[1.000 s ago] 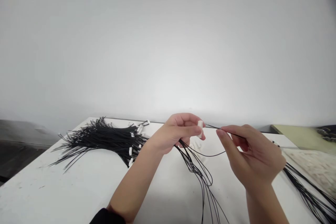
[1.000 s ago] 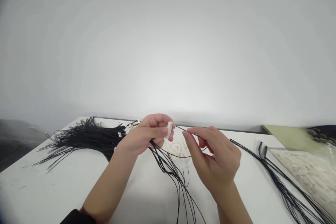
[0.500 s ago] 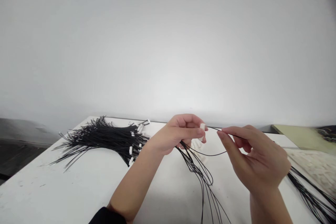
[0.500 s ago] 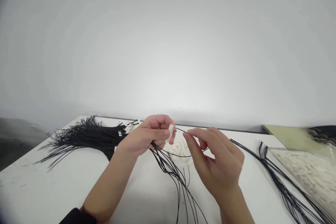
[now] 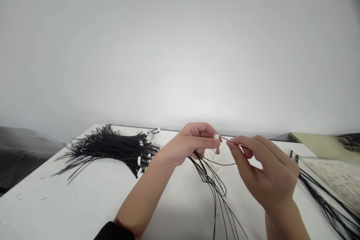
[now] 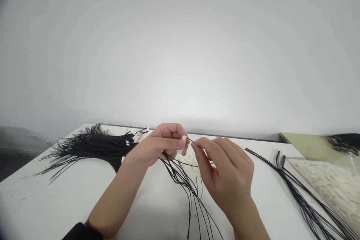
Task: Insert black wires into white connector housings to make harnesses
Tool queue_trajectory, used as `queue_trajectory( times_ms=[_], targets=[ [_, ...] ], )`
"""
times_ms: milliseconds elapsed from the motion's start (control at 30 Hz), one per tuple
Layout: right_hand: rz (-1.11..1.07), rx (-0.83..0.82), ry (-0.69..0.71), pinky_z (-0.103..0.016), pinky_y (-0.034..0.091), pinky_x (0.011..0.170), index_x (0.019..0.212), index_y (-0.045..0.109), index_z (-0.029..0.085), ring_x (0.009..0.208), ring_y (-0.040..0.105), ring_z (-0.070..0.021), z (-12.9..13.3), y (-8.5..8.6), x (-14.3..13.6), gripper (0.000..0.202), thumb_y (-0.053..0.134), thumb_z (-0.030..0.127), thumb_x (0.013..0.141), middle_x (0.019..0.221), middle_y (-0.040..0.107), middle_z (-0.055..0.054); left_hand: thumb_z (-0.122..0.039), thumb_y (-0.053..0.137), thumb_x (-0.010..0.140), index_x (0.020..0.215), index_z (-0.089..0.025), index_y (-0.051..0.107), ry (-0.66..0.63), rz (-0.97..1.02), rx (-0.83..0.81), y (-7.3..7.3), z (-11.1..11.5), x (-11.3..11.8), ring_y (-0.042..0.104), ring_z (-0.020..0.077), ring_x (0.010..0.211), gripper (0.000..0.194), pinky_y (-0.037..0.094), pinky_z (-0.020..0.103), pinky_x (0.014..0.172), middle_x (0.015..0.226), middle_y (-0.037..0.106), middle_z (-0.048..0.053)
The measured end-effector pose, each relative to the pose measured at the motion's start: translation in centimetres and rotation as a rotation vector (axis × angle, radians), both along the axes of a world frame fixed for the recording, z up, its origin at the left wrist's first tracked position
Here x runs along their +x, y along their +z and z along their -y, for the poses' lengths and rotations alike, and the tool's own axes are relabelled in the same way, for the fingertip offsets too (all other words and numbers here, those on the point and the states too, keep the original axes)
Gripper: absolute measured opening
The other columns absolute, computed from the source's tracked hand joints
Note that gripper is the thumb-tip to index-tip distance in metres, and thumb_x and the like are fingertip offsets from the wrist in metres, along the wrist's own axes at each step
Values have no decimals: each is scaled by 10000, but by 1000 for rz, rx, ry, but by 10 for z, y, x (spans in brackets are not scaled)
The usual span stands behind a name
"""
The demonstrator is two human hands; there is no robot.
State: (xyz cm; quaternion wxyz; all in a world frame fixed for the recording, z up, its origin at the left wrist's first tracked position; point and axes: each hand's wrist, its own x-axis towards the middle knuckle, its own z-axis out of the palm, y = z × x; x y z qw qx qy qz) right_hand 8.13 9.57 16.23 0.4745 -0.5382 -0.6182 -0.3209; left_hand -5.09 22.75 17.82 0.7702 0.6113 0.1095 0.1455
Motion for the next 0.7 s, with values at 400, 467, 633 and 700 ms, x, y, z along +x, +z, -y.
queue_trajectory(
  times_ms=[400,467,633,700],
  targets=[
    [-33,-63,-4,-228,366,529,872,584,179,549,407,-65,-1,-3,0,154,639,49,810,626,500,33,-267,743,743,771,-146,619,-5,-33,22,1,2,3,404,25,460,176,238,179,397,671,640,0],
    [-47,-81,-3,-230,362,526,872,581,179,557,409,-68,-1,-3,0,146,633,54,816,633,499,31,-265,742,746,776,-146,622,3,-36,29,1,2,3,406,23,461,172,253,180,409,673,639,-1],
    [-70,-100,23,-233,353,519,884,575,172,563,401,-70,-1,-4,1,161,629,41,809,634,486,33,-261,744,747,773,-144,615,-3,-42,32,1,1,3,402,25,467,176,241,183,413,674,636,1],
    [-77,-106,35,-232,353,519,891,572,174,568,407,-72,0,-3,1,166,624,39,810,640,489,32,-264,740,751,783,-143,615,-10,-43,30,0,1,4,406,27,468,177,242,186,416,675,638,1]
  ],
)
